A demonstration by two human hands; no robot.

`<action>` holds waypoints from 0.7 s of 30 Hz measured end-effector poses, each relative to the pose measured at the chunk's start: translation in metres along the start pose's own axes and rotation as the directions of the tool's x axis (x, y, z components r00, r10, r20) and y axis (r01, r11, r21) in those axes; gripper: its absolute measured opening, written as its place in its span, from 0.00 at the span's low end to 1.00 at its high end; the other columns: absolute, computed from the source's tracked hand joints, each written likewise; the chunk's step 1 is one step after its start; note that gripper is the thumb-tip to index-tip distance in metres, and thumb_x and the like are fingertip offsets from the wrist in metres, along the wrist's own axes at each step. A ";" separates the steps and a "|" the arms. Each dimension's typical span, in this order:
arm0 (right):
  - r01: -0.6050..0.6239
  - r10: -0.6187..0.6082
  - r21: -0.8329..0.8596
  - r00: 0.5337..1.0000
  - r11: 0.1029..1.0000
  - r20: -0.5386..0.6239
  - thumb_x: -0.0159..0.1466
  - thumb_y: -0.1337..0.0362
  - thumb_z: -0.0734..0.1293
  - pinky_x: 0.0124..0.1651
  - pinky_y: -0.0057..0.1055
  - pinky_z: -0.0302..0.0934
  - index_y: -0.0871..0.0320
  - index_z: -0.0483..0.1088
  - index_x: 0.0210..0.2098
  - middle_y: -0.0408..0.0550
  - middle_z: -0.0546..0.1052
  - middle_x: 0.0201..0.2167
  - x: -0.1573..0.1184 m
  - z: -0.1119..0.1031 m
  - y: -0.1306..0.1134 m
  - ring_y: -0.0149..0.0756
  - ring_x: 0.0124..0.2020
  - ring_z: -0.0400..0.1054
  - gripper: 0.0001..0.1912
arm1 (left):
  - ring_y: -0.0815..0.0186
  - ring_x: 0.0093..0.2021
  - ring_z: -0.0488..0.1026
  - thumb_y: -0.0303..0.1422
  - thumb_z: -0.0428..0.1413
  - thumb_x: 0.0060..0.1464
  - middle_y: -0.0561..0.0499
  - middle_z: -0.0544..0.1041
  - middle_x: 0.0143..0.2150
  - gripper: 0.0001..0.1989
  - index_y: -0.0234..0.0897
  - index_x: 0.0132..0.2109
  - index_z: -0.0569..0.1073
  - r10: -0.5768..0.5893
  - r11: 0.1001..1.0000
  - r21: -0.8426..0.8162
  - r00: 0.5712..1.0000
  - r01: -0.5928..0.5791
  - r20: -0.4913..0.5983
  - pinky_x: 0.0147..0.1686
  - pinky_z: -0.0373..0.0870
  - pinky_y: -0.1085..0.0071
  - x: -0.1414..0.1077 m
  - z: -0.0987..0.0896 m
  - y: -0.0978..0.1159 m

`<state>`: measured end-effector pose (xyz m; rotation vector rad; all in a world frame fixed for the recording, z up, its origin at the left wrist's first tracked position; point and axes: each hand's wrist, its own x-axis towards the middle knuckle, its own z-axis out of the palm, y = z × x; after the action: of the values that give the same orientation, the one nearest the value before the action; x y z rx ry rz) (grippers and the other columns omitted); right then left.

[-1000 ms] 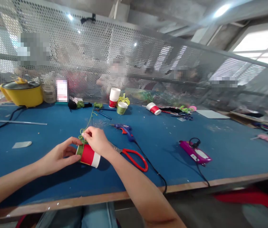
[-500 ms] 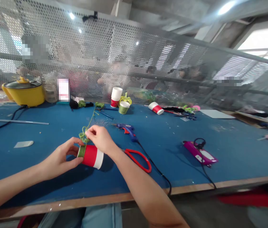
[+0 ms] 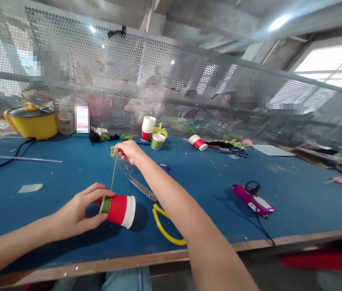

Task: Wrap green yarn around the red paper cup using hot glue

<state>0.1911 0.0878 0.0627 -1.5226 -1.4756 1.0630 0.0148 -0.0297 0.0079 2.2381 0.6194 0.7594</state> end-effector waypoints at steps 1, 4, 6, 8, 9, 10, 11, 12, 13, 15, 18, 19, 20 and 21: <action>0.005 -0.005 -0.039 1.000 0.999 -0.024 0.59 0.74 0.59 0.15 0.21 0.47 0.61 0.62 0.16 0.39 0.63 0.11 0.011 -0.001 -0.004 0.20 0.12 0.51 0.15 | 0.65 0.38 0.68 0.25 0.53 0.49 0.46 0.66 0.45 0.20 0.39 0.51 0.64 -0.001 1.000 -0.004 1.000 0.001 0.000 0.40 0.70 0.68 0.000 0.000 0.000; 0.030 -0.046 -0.167 0.994 0.985 -0.094 0.60 0.74 0.58 0.16 0.20 0.50 0.61 0.62 0.18 0.39 0.63 0.11 0.039 -0.002 -0.015 0.21 0.12 0.52 0.15 | 0.65 0.38 0.68 0.25 0.53 0.48 0.47 0.66 0.44 0.20 0.38 0.50 0.63 -0.012 1.000 -0.010 1.000 0.012 -0.009 0.39 0.70 0.68 -0.001 0.000 -0.001; 0.039 -0.065 -0.268 0.994 0.963 -0.091 0.59 0.73 0.60 0.20 0.21 0.55 0.61 0.63 0.18 0.40 0.65 0.11 0.051 -0.002 -0.019 0.23 0.14 0.57 0.14 | 0.65 0.38 0.68 0.25 0.53 0.48 0.47 0.66 0.44 0.20 0.37 0.50 0.63 -0.020 1.000 -0.014 1.000 0.020 -0.016 0.39 0.70 0.68 -0.002 0.000 -0.003; 0.035 -0.059 -0.383 0.997 0.923 -0.051 0.55 0.73 0.65 0.22 0.23 0.58 0.61 0.64 0.16 0.40 0.65 0.09 0.053 -0.001 -0.020 0.26 0.15 0.61 0.12 | 0.65 0.38 0.68 0.26 0.54 0.48 0.47 0.66 0.45 0.20 0.37 0.49 0.63 -0.032 0.999 -0.022 0.999 0.031 -0.022 0.39 0.70 0.68 -0.002 -0.001 -0.005; 0.036 -0.056 -0.440 0.998 0.897 -0.033 0.52 0.73 0.68 0.23 0.24 0.58 0.61 0.64 0.15 0.40 0.64 0.08 0.051 -0.002 -0.020 0.28 0.16 0.62 0.12 | 0.65 0.38 0.69 0.26 0.54 0.48 0.46 0.66 0.45 0.19 0.37 0.49 0.63 -0.040 0.999 -0.026 0.999 0.039 -0.026 0.39 0.71 0.68 -0.002 -0.002 -0.006; 0.040 -0.058 -0.494 0.998 0.869 -0.021 0.49 0.73 0.69 0.24 0.25 0.59 0.60 0.64 0.14 0.40 0.63 0.07 0.047 -0.003 -0.019 0.29 0.16 0.63 0.12 | 0.65 0.38 0.69 0.26 0.54 0.48 0.46 0.66 0.45 0.19 0.37 0.49 0.63 -0.049 0.998 -0.029 0.998 0.048 -0.029 0.39 0.71 0.68 -0.002 -0.002 -0.007; 0.049 -0.068 -0.539 0.998 0.841 -0.016 0.48 0.73 0.70 0.24 0.26 0.59 0.60 0.64 0.13 0.40 0.63 0.06 0.041 -0.005 -0.018 0.30 0.17 0.63 0.13 | 0.65 0.37 0.69 0.27 0.54 0.48 0.46 0.66 0.45 0.19 0.37 0.49 0.63 -0.057 0.998 -0.032 0.998 0.056 -0.034 0.39 0.71 0.68 -0.002 -0.002 -0.008; 0.060 -0.085 -0.577 0.996 0.815 -0.017 0.48 0.72 0.70 0.25 0.26 0.58 0.60 0.63 0.12 0.40 0.63 0.06 0.033 -0.009 -0.016 0.30 0.17 0.64 0.13 | 0.65 0.37 0.69 0.27 0.54 0.48 0.46 0.66 0.45 0.19 0.37 0.49 0.63 -0.064 0.997 -0.035 0.997 0.062 -0.040 0.39 0.71 0.68 -0.002 -0.003 -0.008; 0.072 -0.106 -0.605 0.994 0.793 -0.021 0.49 0.70 0.70 0.25 0.26 0.58 0.60 0.64 0.12 0.41 0.64 0.07 0.024 -0.013 -0.014 0.30 0.17 0.64 0.14 | 0.65 0.37 0.70 0.28 0.54 0.49 0.46 0.66 0.45 0.18 0.37 0.49 0.63 -0.070 0.997 -0.036 0.996 0.069 -0.046 0.39 0.71 0.68 -0.002 -0.003 -0.009; 0.089 -0.141 -0.644 0.990 0.760 -0.030 0.53 0.65 0.67 0.25 0.26 0.58 0.60 0.65 0.14 0.44 0.68 0.11 0.003 -0.028 -0.010 0.29 0.17 0.64 0.14 | 0.65 0.37 0.70 0.29 0.54 0.49 0.46 0.67 0.44 0.18 0.36 0.48 0.63 -0.082 0.996 -0.042 0.995 0.080 -0.059 0.39 0.72 0.68 -0.002 -0.003 -0.010; 0.076 -0.170 -0.672 0.982 0.737 -0.076 0.59 0.61 0.62 0.24 0.24 0.58 0.61 0.67 0.21 0.48 0.74 0.21 -0.025 -0.060 0.000 0.26 0.18 0.65 0.13 | 0.65 0.37 0.72 0.29 0.54 0.49 0.46 0.68 0.43 0.18 0.36 0.48 0.62 -0.097 0.994 -0.049 0.993 0.093 -0.070 0.38 0.73 0.67 -0.002 -0.003 -0.011; 0.013 -0.162 -0.679 0.974 0.734 -0.156 0.60 0.59 0.60 0.25 0.24 0.59 0.61 0.68 0.24 0.49 0.76 0.23 -0.033 -0.072 0.005 0.27 0.20 0.66 0.14 | 0.65 0.37 0.72 0.30 0.54 0.49 0.46 0.68 0.43 0.18 0.36 0.48 0.62 -0.097 0.994 -0.047 0.993 0.094 -0.074 0.38 0.73 0.67 -0.002 -0.003 -0.011; -0.066 -0.148 -0.694 0.958 0.717 -0.245 0.61 0.58 0.59 0.26 0.23 0.59 0.61 0.68 0.26 0.49 0.76 0.26 -0.039 -0.084 0.010 0.27 0.22 0.68 0.15 | 0.65 0.37 0.72 0.30 0.54 0.49 0.46 0.69 0.43 0.17 0.36 0.48 0.62 -0.096 0.995 -0.041 0.992 0.093 -0.079 0.38 0.73 0.67 -0.002 -0.003 -0.012; -0.122 -0.135 -0.704 0.945 0.700 -0.298 0.62 0.58 0.58 0.28 0.24 0.59 0.61 0.69 0.27 0.50 0.77 0.27 -0.045 -0.094 0.017 0.29 0.25 0.69 0.15 | 0.65 0.37 0.72 0.30 0.53 0.49 0.47 0.69 0.42 0.17 0.36 0.47 0.61 -0.096 0.995 -0.035 0.992 0.093 -0.087 0.38 0.73 0.67 -0.002 -0.003 -0.012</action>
<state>0.2854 0.0454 0.0848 -2.0932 -1.7368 0.1482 0.0091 -0.0218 0.0001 2.1405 0.7456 0.8179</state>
